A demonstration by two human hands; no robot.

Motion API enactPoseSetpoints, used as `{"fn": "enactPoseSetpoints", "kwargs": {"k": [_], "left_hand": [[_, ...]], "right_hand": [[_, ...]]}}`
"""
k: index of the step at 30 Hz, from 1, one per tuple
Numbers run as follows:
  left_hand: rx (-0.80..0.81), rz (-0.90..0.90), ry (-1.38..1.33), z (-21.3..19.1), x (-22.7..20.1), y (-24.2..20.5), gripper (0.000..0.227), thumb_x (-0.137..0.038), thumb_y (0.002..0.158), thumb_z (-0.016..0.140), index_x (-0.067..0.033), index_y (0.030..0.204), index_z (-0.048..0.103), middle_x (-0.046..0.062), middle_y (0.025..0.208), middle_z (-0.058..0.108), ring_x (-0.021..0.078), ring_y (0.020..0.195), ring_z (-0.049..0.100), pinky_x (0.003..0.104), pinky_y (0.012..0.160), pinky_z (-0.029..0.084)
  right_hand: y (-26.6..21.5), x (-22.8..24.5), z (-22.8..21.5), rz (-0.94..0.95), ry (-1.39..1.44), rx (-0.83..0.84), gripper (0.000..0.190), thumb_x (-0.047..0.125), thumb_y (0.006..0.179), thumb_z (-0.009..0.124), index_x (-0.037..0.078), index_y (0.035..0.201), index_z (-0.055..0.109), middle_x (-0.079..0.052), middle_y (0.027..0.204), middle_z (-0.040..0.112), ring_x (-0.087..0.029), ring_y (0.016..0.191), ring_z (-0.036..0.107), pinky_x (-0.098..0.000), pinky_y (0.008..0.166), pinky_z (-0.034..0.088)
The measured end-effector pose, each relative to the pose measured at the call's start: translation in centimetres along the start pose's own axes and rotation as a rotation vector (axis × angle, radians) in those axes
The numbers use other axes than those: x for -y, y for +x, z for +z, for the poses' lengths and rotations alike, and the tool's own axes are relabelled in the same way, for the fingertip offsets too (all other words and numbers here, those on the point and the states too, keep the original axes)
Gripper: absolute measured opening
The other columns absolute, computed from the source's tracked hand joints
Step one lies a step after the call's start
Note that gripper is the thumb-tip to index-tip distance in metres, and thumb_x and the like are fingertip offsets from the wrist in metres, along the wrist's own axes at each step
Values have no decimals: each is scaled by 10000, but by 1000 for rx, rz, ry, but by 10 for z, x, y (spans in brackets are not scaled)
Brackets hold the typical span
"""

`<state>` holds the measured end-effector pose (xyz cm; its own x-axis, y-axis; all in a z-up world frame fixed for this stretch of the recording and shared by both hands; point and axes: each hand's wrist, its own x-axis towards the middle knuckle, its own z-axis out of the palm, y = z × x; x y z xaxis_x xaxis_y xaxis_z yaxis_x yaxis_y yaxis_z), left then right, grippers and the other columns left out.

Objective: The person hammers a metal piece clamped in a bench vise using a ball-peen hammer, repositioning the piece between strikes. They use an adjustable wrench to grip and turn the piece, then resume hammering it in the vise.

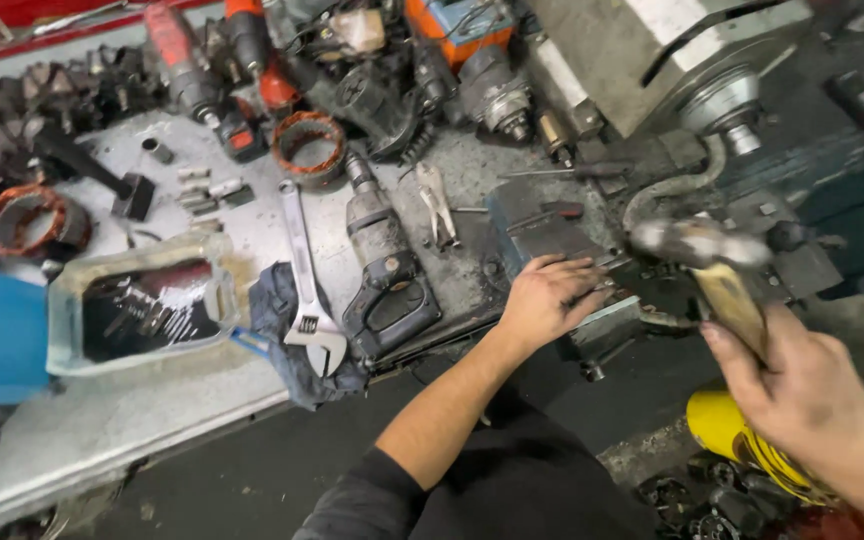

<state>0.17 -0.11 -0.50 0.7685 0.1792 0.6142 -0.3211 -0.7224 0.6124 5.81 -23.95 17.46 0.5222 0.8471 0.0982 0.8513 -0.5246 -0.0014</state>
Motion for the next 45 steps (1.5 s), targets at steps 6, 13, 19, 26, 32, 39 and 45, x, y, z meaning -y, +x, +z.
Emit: {"fn": "enactPoseSetpoints", "kwargs": {"k": [6,13,19,26,32,39,45], "left_hand": [[43,-4,-62,-21,-5,4,331,-349,896,760,-136,1150,761,37,1239,750,202,1262,681,413,1110,463],[-197,-223,-287,-74,-13,-23,534,-256,814,844,-32,1272,688,141,1256,727,265,1133,729,358,1005,567],[-143,-646,-390,-65,8,-130,138,-139,888,784,-14,944,778,83,847,786,140,762,709,285,714,562],[-46,-866,-542,-30,20,-211,156,-163,887,777,-12,926,774,48,769,773,92,689,719,260,640,568],[-46,-928,-557,-35,21,-204,166,-174,898,772,-13,936,774,61,775,776,89,696,708,262,652,561],[-90,-944,-451,-43,37,-207,199,-195,883,782,-9,951,773,43,777,763,78,706,664,258,665,545],[-74,-987,-457,-35,41,-219,218,-217,882,781,-9,948,772,35,735,732,73,673,621,261,638,521]], "right_hand": [[-12,-26,28,534,96,418,358,407,1010,637,54,1058,672,-127,714,621,-254,597,620,-368,546,509],[-56,-49,85,767,1069,325,294,261,850,686,53,1056,695,-5,614,626,-147,537,555,-334,483,451],[-62,-46,71,866,756,379,370,388,875,776,30,874,682,-62,598,504,-174,526,459,-376,480,393],[-56,-93,80,796,474,591,547,523,946,744,17,793,603,-79,610,566,-179,570,566,-348,510,513],[-30,-55,60,808,456,535,584,664,878,655,81,882,674,-99,690,577,-250,588,605,-420,542,552],[-30,-62,16,819,587,526,604,641,811,678,41,875,687,-133,679,668,-276,588,674,-424,565,586],[-22,-27,43,879,348,573,547,596,848,717,49,879,700,-145,671,609,-265,626,581,-420,589,497]]}}
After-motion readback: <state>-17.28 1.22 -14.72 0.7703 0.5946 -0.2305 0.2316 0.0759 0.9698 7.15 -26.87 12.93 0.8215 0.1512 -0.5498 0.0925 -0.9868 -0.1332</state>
